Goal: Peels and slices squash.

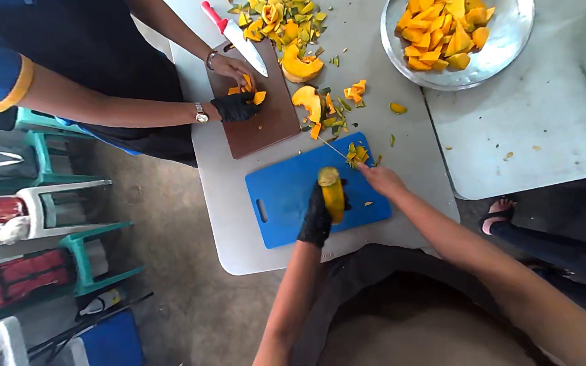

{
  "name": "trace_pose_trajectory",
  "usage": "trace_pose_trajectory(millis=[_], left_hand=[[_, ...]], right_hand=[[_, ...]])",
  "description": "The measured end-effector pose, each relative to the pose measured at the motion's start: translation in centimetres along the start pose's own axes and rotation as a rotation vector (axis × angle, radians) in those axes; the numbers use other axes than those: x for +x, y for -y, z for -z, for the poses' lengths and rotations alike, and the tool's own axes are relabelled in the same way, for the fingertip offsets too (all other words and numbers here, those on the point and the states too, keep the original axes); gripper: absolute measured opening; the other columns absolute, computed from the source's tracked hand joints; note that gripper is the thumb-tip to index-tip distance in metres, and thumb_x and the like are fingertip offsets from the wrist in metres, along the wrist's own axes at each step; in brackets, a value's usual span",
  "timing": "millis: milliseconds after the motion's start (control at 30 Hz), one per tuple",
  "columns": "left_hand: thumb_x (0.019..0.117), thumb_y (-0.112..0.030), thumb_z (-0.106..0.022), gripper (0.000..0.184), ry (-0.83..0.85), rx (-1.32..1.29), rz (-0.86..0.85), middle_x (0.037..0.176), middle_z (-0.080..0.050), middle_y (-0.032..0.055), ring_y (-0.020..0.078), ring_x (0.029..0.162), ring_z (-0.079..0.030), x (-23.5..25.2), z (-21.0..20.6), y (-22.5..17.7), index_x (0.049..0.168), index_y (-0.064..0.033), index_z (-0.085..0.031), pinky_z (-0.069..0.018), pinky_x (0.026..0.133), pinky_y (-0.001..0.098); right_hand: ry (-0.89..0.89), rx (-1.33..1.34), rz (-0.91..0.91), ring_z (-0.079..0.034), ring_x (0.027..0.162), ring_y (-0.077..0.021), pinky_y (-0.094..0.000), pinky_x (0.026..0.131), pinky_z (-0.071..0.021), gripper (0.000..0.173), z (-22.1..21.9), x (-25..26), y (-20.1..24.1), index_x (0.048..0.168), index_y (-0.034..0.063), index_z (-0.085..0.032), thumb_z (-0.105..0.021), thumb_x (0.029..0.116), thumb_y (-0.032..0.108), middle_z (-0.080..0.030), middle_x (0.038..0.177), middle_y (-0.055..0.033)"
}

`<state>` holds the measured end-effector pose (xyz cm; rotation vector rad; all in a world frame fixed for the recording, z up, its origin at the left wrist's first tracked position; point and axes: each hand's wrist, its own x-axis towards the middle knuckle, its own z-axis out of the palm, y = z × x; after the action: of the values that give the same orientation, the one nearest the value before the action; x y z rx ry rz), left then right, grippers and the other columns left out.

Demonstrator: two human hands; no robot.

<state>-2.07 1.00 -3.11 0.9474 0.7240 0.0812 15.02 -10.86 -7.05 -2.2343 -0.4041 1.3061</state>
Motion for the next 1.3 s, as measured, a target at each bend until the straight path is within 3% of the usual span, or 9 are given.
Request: trace_pose_trajectory(millis=[100, 200, 367, 500, 633, 833, 933, 1100, 1300], left_hand=[[0.1123, -0.036, -0.022, 0.048, -0.041, -0.049, -0.019, 0.123, -0.067, 0.015, 0.0243, 0.089, -0.071, 1.4, 2.2, -1.7, 0.141, -0.0086, -0.048, -0.0605, 0.082, 0.0422], [0.1101, -0.033, -0.023, 0.045, -0.092, -0.059, -0.096, 0.105, -0.069, 0.0135, 0.0268, 0.093, -0.07, 3.3, 2.4, -2.7, 0.123, -0.0057, -0.056, -0.06, 0.082, 0.0473], [0.1119, -0.018, -0.021, 0.035, -0.172, 0.083, -0.132, 0.101, -0.065, 0.0069, 0.0116, 0.087, -0.067, 1.9, -2.0, -6.3, 0.133, -0.0004, -0.043, -0.0565, 0.076, 0.0243], [0.1132, -0.035, -0.008, 0.053, -0.363, 0.019, -0.012, 0.094, -0.061, 0.0129, 0.0186, 0.074, -0.061, 4.2, -3.5, -6.9, 0.132, -0.0015, -0.045, -0.0525, 0.068, 0.0292], [0.1125, -0.025, -0.022, 0.044, -0.166, 0.319, -0.257, 0.117, -0.06, 0.0093, 0.0092, 0.097, -0.062, 2.7, -0.4, -4.3, 0.147, -0.0004, -0.035, -0.0543, 0.086, 0.027], [0.113, -0.016, -0.025, 0.045, -0.2, 0.709, -0.076, 0.142, -0.051, 0.0219, 0.0185, 0.126, -0.053, 0.7, -0.4, -2.4, 0.15, 0.0064, -0.038, -0.0418, 0.109, 0.031], [0.1141, -0.024, -0.023, 0.048, -0.131, 0.661, 0.097, 0.125, -0.06, 0.0231, 0.0228, 0.104, -0.064, 0.3, -3.5, 1.5, 0.145, 0.0053, -0.044, -0.0547, 0.092, 0.0382], [0.1139, -0.02, -0.023, 0.048, -0.127, 0.803, 0.099, 0.138, -0.054, 0.0299, 0.0325, 0.121, -0.059, 1.0, -1.2, 1.3, 0.151, 0.0075, -0.037, -0.0486, 0.105, 0.0449], [0.1122, -0.015, -0.033, 0.046, -0.171, 1.073, -0.016, 0.149, -0.048, 0.0284, 0.0349, 0.138, -0.049, 2.8, 0.7, 0.2, 0.153, 0.0058, -0.036, -0.0375, 0.116, 0.0462]], right_hand=[[-0.017, 0.093, 0.08, -0.061, 0.085, -0.0385, -0.0603, 0.082, -0.048, 0.073, 0.5, -1.2, -0.1, 0.107, -0.0059, -0.066, -0.03, 0.1089, 0.057, -0.063, 0.091, -0.0243], [-0.052, 0.027, 0.292, -0.062, 0.079, -0.0351, -0.0577, 0.074, -0.0486, 0.058, 0.9, -3.7, 0.4, 0.1, -0.0046, -0.065, -0.046, 0.1074, 0.05, -0.061, 0.08, -0.019], [-0.071, -0.235, 0.529, -0.067, 0.084, -0.0422, -0.0591, 0.073, -0.051, 0.071, 0.4, -6.6, 3.0, 0.1, -0.0087, -0.064, -0.049, 0.1016, 0.06, -0.065, 0.084, -0.0238], [-0.051, -0.323, 0.476, -0.069, 0.089, -0.042, -0.0576, 0.076, -0.0511, 0.073, 0.7, -6.9, 4.0, 0.102, -0.0077, -0.064, -0.046, 0.1023, 0.063, -0.067, 0.088, -0.0244], [-0.083, -0.385, 0.446, -0.069, 0.091, -0.0431, -0.0584, 0.077, -0.0514, 0.075, 0.8, -6.8, 4.2, 0.101, -0.008, -0.065, -0.047, 0.1002, 0.065, -0.068, 0.088, -0.025], [0.03, -0.357, 0.223, -0.067, 0.108, -0.0435, -0.0585, 0.091, -0.0498, 0.078, -1.3, -6.4, 4.1, 0.116, -0.0085, -0.063, -0.042, 0.1023, 0.065, -0.069, 0.107, -0.0281], [-0.012, -0.153, -0.024, -0.063, 0.117, -0.0482, -0.0661, 0.098, -0.0471, 0.076, -0.6, -3.1, 3.2, 0.121, -0.0051, -0.067, -0.046, 0.1015, 0.065, -0.067, 0.118, -0.0315], [-0.017, -0.011, -0.139, -0.063, 0.11, -0.0486, -0.0663, 0.095, -0.0456, 0.078, 0.1, -2.3, -1.1, 0.111, -0.0106, -0.067, -0.039, 0.1051, 0.062, -0.065, 0.11, -0.0338], [0.131, -0.126, 0.053, -0.066, 0.101, -0.0421, -0.0609, 0.089, -0.0492, 0.072, -1.6, -6.1, 0.6, 0.113, -0.0063, -0.066, -0.044, 0.1039, 0.062, -0.068, 0.101, -0.0269]])
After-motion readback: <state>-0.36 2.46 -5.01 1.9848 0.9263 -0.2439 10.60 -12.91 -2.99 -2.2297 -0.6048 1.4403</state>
